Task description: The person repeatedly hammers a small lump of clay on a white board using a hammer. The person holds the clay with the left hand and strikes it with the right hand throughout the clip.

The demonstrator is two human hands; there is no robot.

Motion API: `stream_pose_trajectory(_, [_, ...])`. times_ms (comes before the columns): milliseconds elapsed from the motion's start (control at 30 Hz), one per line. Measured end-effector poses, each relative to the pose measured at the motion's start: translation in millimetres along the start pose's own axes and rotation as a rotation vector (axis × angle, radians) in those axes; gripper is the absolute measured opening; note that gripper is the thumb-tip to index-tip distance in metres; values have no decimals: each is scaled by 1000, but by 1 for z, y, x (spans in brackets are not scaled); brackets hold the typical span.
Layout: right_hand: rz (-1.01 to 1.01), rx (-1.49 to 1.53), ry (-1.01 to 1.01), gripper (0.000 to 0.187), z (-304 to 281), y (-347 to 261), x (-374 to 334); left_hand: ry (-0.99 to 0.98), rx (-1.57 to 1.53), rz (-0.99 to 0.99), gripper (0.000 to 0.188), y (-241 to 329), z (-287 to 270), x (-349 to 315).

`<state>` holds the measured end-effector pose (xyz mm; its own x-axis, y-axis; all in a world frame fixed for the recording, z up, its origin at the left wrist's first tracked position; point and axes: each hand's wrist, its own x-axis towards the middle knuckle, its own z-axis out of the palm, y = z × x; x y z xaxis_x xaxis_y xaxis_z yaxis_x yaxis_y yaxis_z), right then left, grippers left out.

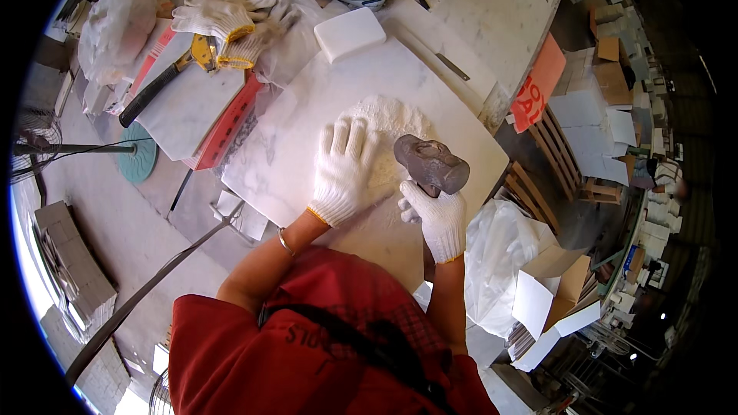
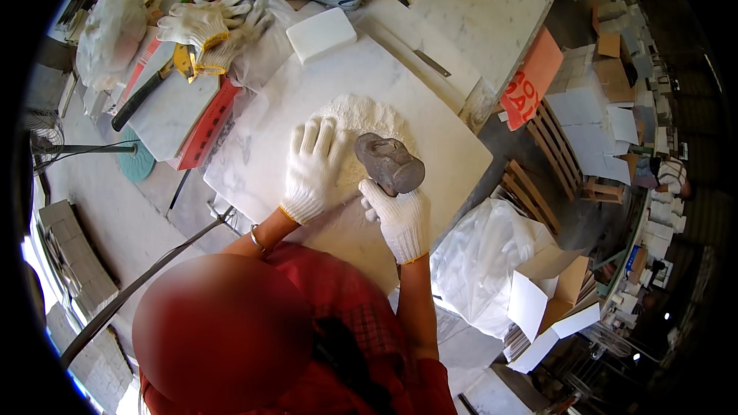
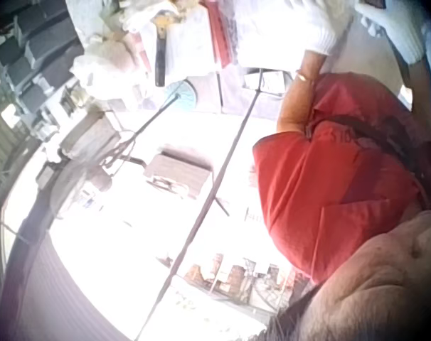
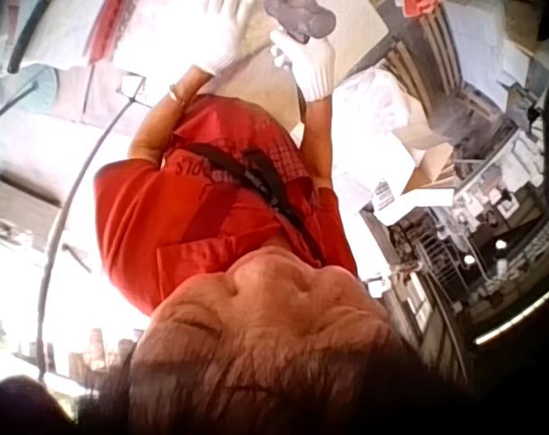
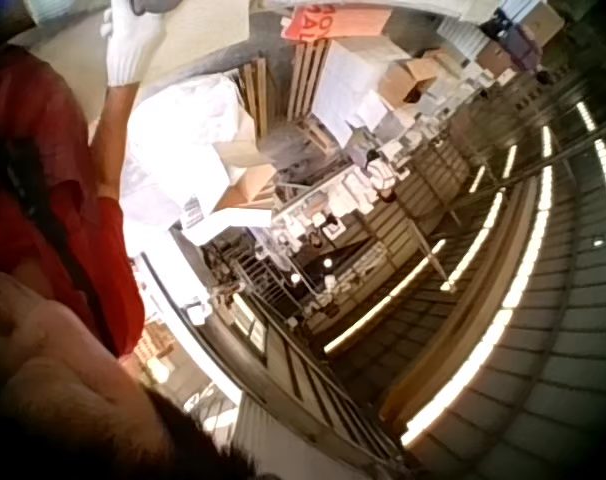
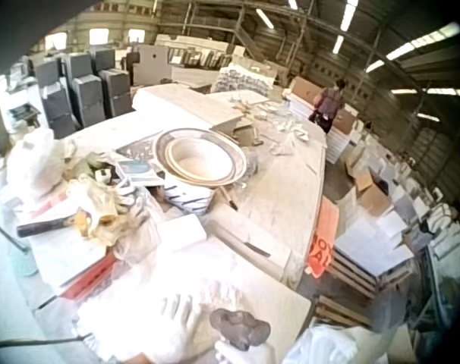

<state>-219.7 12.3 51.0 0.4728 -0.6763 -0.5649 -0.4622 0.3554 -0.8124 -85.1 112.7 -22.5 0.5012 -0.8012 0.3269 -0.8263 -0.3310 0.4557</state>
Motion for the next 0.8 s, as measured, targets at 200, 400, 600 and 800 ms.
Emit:
stream_pose_trajectory(200, [98, -95, -99, 30, 7, 43, 51, -13, 82, 11, 79, -4, 13, 1])
stream_pose_trajectory(400, [159, 44, -54, 23, 0, 15, 23, 15, 3, 3, 80, 0, 1, 0])
stream_pose_trajectory(600, [-3, -125, -6, 22, -4, 38, 15, -12, 30, 20, 85, -1, 1, 0])
stream_pose_trajectory(800, [166, -2, -66, 22, 12, 24, 30, -20, 69, 1, 84, -3, 9, -2])
